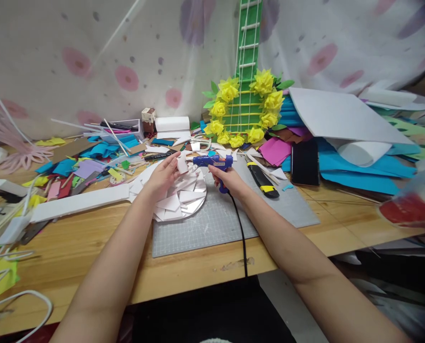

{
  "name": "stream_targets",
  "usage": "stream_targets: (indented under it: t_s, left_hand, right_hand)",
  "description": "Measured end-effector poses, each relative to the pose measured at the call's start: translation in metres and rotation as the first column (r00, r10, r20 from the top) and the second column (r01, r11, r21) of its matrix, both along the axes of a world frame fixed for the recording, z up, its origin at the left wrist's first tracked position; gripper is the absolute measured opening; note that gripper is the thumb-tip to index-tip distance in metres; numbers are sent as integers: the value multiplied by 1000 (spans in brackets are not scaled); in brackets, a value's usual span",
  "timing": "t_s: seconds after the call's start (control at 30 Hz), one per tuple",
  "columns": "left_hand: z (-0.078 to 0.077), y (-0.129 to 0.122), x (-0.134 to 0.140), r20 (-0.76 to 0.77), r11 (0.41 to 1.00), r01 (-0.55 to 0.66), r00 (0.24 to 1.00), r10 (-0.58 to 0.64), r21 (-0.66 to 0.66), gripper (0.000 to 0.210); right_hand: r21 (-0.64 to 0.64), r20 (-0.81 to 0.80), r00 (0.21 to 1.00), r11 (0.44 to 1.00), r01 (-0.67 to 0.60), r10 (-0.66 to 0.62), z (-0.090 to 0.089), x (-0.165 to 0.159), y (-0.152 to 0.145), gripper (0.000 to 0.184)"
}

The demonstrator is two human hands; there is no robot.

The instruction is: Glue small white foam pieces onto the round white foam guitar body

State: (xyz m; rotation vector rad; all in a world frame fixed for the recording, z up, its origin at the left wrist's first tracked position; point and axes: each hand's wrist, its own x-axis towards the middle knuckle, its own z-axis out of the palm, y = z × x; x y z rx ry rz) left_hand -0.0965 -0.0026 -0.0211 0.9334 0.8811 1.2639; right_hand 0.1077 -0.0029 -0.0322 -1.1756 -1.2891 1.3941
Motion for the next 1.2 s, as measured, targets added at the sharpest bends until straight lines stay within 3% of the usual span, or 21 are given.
stream_targets:
  t_s: [0.33,0.63,1.2]
  left_hand:
    - [-2,0,0,-23,999,27,999,-28,-20,39]
    - [-2,-1,-1,-31,999,7,999,-9,-38,41]
    - [-2,1,-2,-43,1000,5,999,-6,-12,38]
  right_hand:
    - [-9,-23,999,999,32,-32,-1,1,3,44]
    - [-13,-128,991,1000,-26,24,2,2,1,39]
    - [-2,-47,996,997,-79,79,7,-2,-5,44]
